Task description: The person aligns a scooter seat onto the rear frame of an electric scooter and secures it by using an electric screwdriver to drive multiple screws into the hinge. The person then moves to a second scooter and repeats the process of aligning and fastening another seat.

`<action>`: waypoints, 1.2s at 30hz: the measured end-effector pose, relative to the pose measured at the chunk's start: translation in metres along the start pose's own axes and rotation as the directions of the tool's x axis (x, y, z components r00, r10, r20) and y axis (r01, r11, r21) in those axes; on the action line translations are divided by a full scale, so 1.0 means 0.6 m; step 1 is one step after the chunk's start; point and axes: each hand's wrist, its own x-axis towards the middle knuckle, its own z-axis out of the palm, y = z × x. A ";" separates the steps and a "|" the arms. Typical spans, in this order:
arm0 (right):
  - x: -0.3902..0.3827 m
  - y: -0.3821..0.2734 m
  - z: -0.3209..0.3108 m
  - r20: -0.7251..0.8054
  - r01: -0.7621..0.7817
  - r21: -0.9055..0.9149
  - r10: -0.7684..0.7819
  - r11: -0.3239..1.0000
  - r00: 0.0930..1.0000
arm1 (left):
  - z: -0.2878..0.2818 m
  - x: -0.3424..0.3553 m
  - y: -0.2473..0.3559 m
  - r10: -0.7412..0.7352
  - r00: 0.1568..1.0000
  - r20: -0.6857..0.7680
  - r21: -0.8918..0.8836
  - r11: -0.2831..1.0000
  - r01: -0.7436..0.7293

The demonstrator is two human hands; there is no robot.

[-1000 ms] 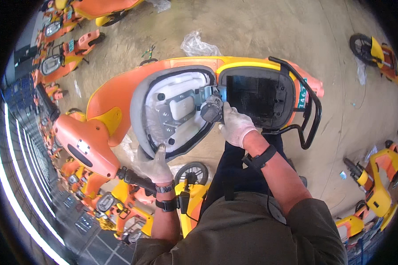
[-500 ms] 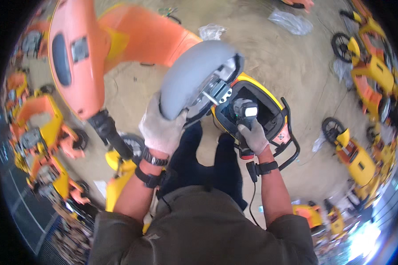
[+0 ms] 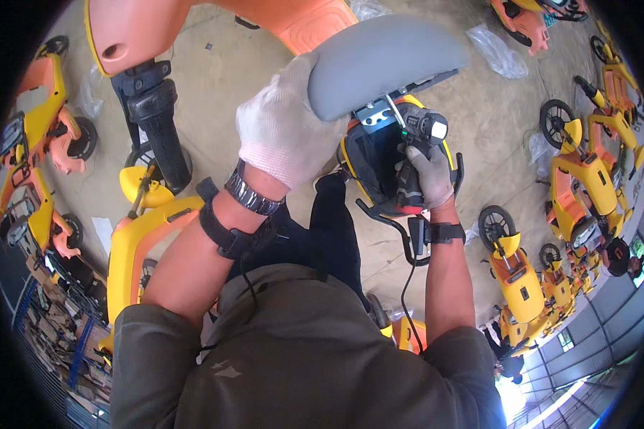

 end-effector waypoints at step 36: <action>0.058 -0.002 -0.042 0.189 0.216 -0.522 -0.135 0.825 0.973 | 0.022 -0.047 0.001 -0.006 0.989 -0.149 -0.022 1.000 0.003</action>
